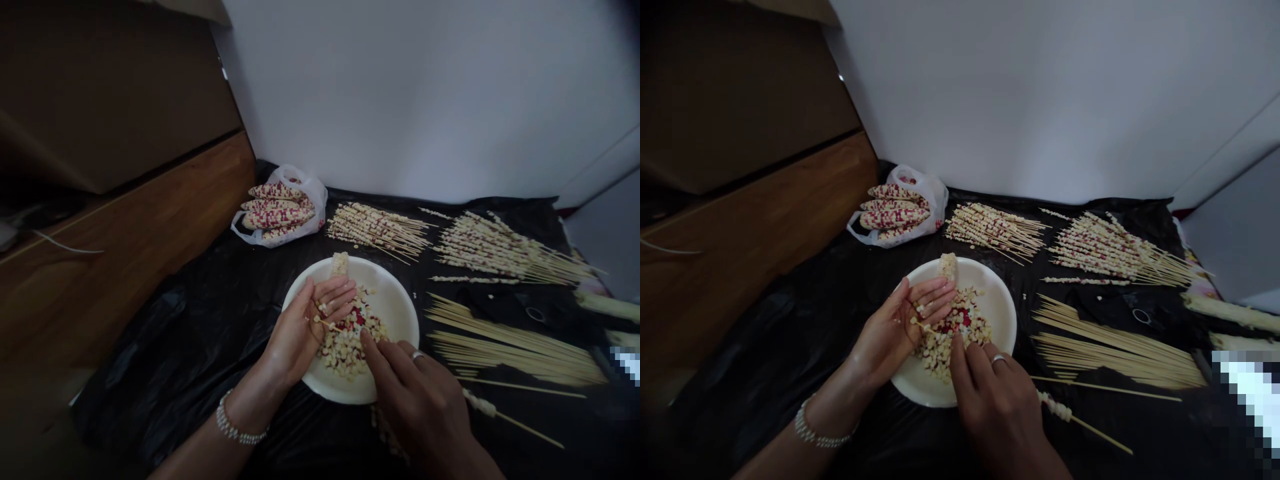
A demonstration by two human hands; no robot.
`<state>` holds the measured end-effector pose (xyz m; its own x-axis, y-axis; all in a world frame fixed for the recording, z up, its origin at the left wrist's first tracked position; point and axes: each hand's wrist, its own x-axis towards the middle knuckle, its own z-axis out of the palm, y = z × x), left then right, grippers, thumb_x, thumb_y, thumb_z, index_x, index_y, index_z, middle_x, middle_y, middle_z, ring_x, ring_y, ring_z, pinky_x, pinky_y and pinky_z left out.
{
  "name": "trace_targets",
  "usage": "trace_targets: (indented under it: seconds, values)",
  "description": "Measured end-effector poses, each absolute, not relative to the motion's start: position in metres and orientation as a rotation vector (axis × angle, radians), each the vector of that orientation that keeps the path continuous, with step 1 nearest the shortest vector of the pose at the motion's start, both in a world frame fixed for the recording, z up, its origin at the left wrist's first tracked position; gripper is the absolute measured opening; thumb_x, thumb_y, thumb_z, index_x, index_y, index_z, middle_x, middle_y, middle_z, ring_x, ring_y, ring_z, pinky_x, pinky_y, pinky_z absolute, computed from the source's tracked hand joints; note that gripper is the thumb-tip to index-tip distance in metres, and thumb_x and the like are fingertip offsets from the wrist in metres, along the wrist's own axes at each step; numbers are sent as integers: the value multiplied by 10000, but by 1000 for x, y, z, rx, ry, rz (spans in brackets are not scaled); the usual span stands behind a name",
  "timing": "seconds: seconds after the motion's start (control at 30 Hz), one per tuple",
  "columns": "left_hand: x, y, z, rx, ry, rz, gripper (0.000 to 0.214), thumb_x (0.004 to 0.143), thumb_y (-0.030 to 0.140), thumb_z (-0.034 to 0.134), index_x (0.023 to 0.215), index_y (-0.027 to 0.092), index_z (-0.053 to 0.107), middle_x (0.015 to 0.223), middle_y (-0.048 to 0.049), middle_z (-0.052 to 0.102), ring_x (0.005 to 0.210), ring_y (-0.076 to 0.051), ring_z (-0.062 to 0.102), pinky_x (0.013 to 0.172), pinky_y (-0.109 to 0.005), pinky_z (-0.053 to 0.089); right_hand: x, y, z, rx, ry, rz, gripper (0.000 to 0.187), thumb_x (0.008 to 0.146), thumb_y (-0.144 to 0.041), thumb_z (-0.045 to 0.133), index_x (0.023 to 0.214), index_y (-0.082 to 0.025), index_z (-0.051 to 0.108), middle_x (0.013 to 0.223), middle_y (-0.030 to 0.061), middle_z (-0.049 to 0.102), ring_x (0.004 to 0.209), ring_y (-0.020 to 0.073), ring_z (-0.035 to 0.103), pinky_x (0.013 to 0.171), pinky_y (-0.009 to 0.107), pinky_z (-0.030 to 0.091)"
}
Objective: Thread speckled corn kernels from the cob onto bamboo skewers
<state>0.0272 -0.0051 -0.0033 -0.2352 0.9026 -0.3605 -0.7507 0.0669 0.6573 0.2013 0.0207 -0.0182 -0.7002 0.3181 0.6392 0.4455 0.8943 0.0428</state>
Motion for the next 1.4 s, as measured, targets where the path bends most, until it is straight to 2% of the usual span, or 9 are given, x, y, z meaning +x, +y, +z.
trace_targets:
  seconds: [0.23, 0.5, 0.63, 0.73, 0.83, 0.93, 1.13, 1.4]
  values:
    - [34, -8, -4, 340, 984, 1604, 442, 909, 466, 451, 1024, 125, 708, 1138, -134, 689, 1187, -274, 548, 1046, -408, 359, 202, 19, -19, -530, -2409, -309, 305, 861, -49, 438, 1058, -69, 670, 828, 89, 691, 744, 163, 620, 620, 287, 479]
    - [42, -9, -8, 464, 1066, 1603, 467, 935, 444, 387, 1054, 120, 702, 1167, -144, 673, 1195, -280, 536, 1049, -415, 355, 201, 13, -20, -578, -2388, -308, 303, 860, -41, 437, 1048, -64, 674, 830, 83, 695, 717, 188, 629, 603, 308, 466]
    - [38, -8, -5, 414, 1005, 1582, 476, 950, 427, 355, 1067, 106, 685, 1170, -143, 669, 1190, -262, 540, 1039, -386, 376, 200, 14, -21, -594, -2364, -226, 311, 875, -33, 405, 1046, -55, 663, 799, 77, 684, 647, 153, 603, 553, 286, 447]
    - [32, -6, -3, 198, 926, 1551, 447, 950, 400, 376, 1007, 88, 690, 1100, -152, 687, 1097, -238, 601, 971, -345, 444, 201, 16, -22, -618, -2333, -119, 303, 868, -8, 421, 1064, -62, 646, 805, 69, 679, 666, 127, 606, 558, 255, 443]
    - [28, -5, -4, 95, 944, 1556, 352, 938, 332, 439, 953, 91, 695, 972, -124, 703, 883, -163, 656, 796, -249, 519, 205, 20, -25, -683, -2293, -66, 273, 870, -37, 473, 1095, -76, 624, 841, 73, 679, 715, 123, 621, 586, 247, 448]
    - [28, -5, -6, 135, 966, 1554, 247, 907, 270, 521, 968, 102, 692, 821, -67, 681, 682, -88, 621, 632, -166, 510, 208, 23, -29, -722, -2252, -90, 269, 857, -53, 525, 1111, -81, 609, 872, 72, 682, 724, 116, 625, 605, 242, 447]
    - [30, -7, -9, 187, 967, 1571, 157, 777, 194, 704, 911, 113, 698, 722, -18, 647, 640, -48, 598, 634, -115, 507, 209, 24, -33, -759, -2249, -122, 281, 862, -82, 545, 1139, -106, 591, 880, 54, 686, 699, 104, 614, 600, 234, 429]
    - [29, -6, -10, 171, 960, 1605, 152, 733, 103, 723, 884, 104, 715, 712, -23, 669, 630, -47, 616, 627, -105, 521, 208, 25, -31, -730, -2244, -147, 302, 842, -62, 567, 1141, -97, 591, 868, 50, 684, 698, 103, 607, 597, 238, 427]
